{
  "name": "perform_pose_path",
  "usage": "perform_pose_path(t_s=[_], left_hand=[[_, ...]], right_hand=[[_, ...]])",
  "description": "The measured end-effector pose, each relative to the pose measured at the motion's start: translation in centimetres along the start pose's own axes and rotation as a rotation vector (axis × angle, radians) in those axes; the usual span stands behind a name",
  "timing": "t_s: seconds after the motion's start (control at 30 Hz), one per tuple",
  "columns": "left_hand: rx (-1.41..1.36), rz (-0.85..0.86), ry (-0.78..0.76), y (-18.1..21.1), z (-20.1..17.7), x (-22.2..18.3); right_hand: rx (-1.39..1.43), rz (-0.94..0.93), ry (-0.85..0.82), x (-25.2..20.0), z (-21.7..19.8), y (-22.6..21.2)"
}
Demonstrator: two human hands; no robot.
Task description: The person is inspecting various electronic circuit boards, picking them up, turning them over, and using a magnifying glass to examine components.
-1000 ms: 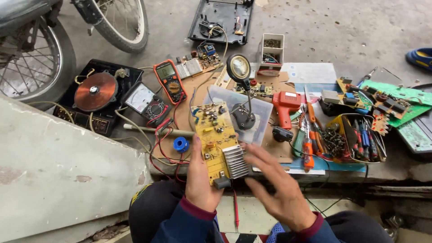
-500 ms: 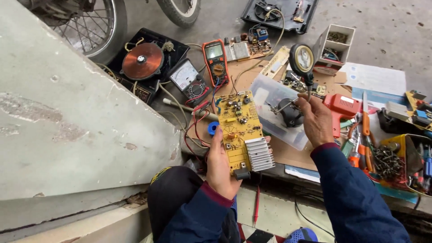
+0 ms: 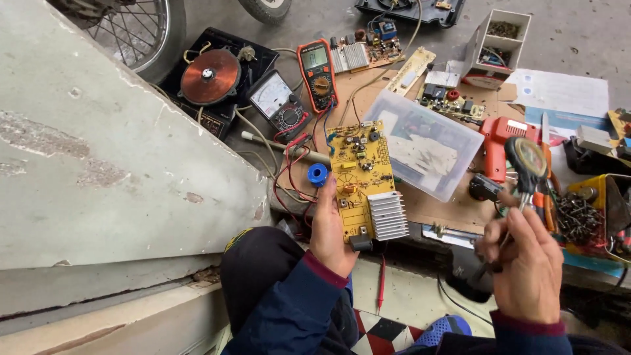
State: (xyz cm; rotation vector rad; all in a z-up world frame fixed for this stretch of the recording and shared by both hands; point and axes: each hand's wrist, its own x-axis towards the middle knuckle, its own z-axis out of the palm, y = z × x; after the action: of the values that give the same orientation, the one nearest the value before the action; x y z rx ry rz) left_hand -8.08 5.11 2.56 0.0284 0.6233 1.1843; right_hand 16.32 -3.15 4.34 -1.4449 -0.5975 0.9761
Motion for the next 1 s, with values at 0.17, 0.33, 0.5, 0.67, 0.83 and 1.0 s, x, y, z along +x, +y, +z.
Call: perform_pose_path(t_s=[0.17,0.33,0.5,0.67,0.83,1.0], left_hand=[[0.077,-0.045,0.069,-2.0,-1.0,-0.7],[0.097,-0.067,0.028,-4.0,-2.3,-2.0],[0.140,-0.094,0.089,-5.3,-3.7,-2.8],[0.143,-0.099,0.079,-6.1,-5.0,-2.7],[0.171,-0.076,0.119,-6.2,-4.8,-2.4],[0.173,-0.071,0.110,-6.8,-5.1,-2.0]], right_hand=[[0.096,0.215,0.070,-5.3,-1.0,2.1],[0.120,0.231,-0.006,-7.7,-3.1,5.5],[0.278,0.192,-0.047,-8.9,-2.2,6.3],[0.247,0.249,0.065,-9.3,-1.6,6.2],[0.266,0.195,0.071,-9.3,-2.8,7.7],[0.258,0.227,0.057,-9.4,-2.2,7.3]])
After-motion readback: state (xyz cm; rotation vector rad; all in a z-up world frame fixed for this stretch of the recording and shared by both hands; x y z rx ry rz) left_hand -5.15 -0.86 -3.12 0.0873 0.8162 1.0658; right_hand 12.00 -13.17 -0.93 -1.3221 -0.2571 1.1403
